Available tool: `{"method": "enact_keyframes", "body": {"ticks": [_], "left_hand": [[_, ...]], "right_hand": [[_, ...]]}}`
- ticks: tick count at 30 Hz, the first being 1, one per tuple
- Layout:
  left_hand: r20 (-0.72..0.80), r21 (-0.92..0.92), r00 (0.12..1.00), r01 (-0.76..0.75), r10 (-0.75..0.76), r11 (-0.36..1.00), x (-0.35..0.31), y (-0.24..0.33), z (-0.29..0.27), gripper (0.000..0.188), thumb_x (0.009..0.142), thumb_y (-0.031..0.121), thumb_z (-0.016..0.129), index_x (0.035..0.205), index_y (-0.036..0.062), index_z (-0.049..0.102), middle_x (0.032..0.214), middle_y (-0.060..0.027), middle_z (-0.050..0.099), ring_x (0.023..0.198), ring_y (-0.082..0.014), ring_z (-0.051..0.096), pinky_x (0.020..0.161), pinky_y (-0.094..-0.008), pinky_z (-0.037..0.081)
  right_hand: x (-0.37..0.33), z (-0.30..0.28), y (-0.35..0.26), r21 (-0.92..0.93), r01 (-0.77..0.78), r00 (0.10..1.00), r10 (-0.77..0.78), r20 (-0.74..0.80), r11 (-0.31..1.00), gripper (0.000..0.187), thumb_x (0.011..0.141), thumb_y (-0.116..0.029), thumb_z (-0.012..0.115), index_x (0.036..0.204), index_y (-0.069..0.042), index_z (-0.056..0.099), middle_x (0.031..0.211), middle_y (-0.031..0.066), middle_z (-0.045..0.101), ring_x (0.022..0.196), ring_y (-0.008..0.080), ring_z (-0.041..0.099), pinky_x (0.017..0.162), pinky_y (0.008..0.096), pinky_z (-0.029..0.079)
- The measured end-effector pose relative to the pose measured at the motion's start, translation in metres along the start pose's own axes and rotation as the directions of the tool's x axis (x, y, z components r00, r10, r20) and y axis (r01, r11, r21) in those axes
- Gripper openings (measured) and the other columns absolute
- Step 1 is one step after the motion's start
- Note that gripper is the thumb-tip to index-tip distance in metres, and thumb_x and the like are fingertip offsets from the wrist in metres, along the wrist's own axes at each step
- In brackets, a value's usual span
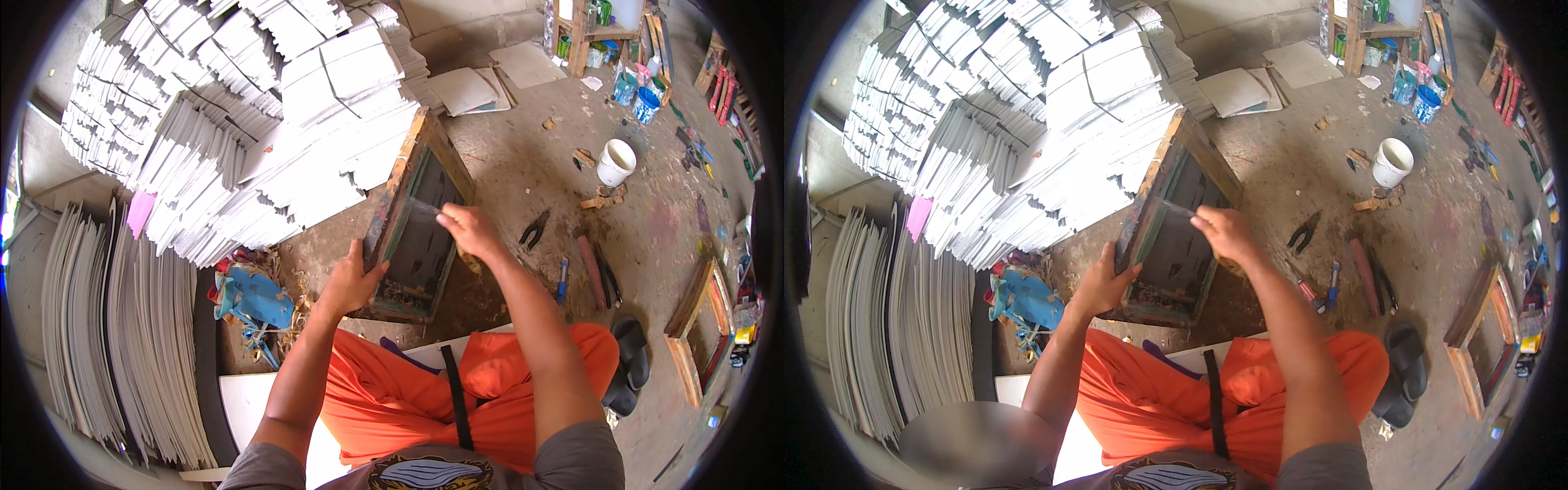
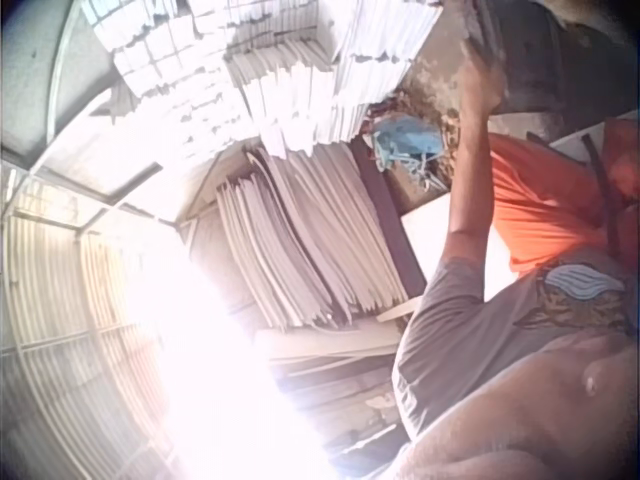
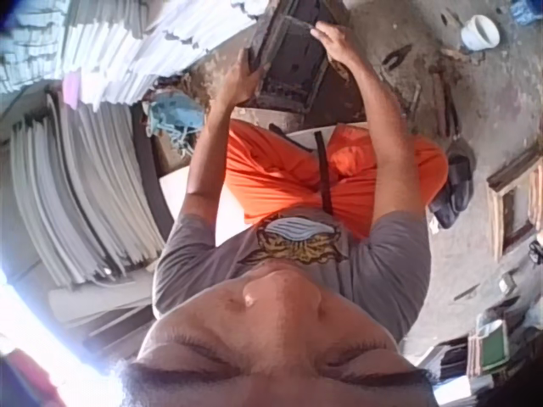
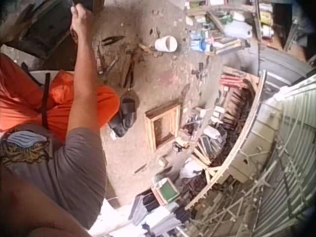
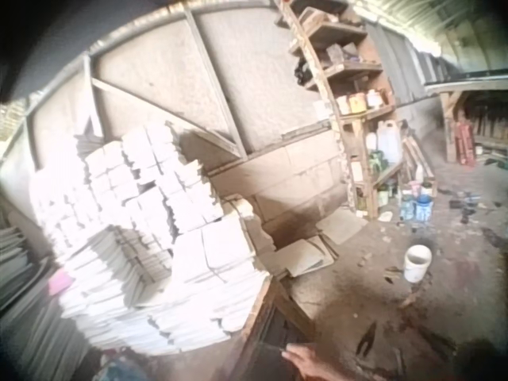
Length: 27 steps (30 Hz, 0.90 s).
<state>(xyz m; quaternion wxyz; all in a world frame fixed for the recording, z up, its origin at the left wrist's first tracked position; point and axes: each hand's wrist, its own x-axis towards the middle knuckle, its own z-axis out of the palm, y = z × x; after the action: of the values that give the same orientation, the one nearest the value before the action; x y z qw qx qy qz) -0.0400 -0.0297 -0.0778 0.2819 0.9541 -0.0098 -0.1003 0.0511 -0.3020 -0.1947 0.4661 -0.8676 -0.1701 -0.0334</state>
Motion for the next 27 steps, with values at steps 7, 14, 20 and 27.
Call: {"method": "enact_keyframes", "body": {"ticks": [7,14,20,27], "left_hand": [[0.006,-0.008,0.999,-0.034,0.034,0.999,0.001,-0.001,-0.006,0.063,0.099,0.036,0.068,0.136,-0.0077,0.041,0.073,-0.0246,0.066,0.071,-0.0414,0.071,0.067,-0.0482,0.051],[0.215,0.099,0.967,-0.163,0.138,0.982,0.019,0.031,-0.01,0.057,0.097,0.041,0.071,0.133,0.0005,0.052,0.071,-0.0213,0.066,0.07,-0.0372,0.072,0.065,-0.0479,0.051],[0.326,-0.108,0.945,0.002,0.033,0.994,0.011,0.029,-0.026,0.06,0.094,0.044,0.076,0.132,0.0028,0.058,0.072,-0.019,0.065,0.073,-0.0348,0.071,0.067,-0.043,0.052],[0.127,0.237,0.951,-0.305,0.282,0.922,0.004,-0.012,-0.069,0.06,0.088,0.046,0.08,0.13,0.0064,0.066,0.097,-0.0228,0.074,0.092,-0.0398,0.073,0.079,-0.0452,0.056]], "right_hand": [[-0.007,-0.066,0.105,-0.137,-0.213,0.963,0.185,-0.194,0.967,0.04,0.105,-0.048,0.056,0.096,-0.009,0.058,0.076,0.0146,0.061,0.071,0.0358,0.062,0.067,0.0487,0.047],[-0.046,-0.13,0.187,-0.01,-0.536,0.753,0.473,-0.457,0.844,0.034,0.105,-0.033,0.063,0.089,-0.005,0.054,0.074,0.0133,0.054,0.069,0.0264,0.051,0.07,0.0438,0.045],[-0.057,-0.151,0.15,0.713,0.001,0.781,0.445,-0.438,0.701,0.025,0.096,-0.008,0.056,0.117,-0.003,0.068,0.114,0.0071,0.075,0.078,0.0186,0.063,0.077,0.0368,0.053],[-0.043,-0.145,0.054,0.987,0.027,0.839,0.534,-0.108,0.158,0.028,0.093,-0.024,0.052,0.1,-0.006,0.071,0.064,-0.0013,0.049,0.057,0.013,0.047,0.053,0.0302,0.045]]}}
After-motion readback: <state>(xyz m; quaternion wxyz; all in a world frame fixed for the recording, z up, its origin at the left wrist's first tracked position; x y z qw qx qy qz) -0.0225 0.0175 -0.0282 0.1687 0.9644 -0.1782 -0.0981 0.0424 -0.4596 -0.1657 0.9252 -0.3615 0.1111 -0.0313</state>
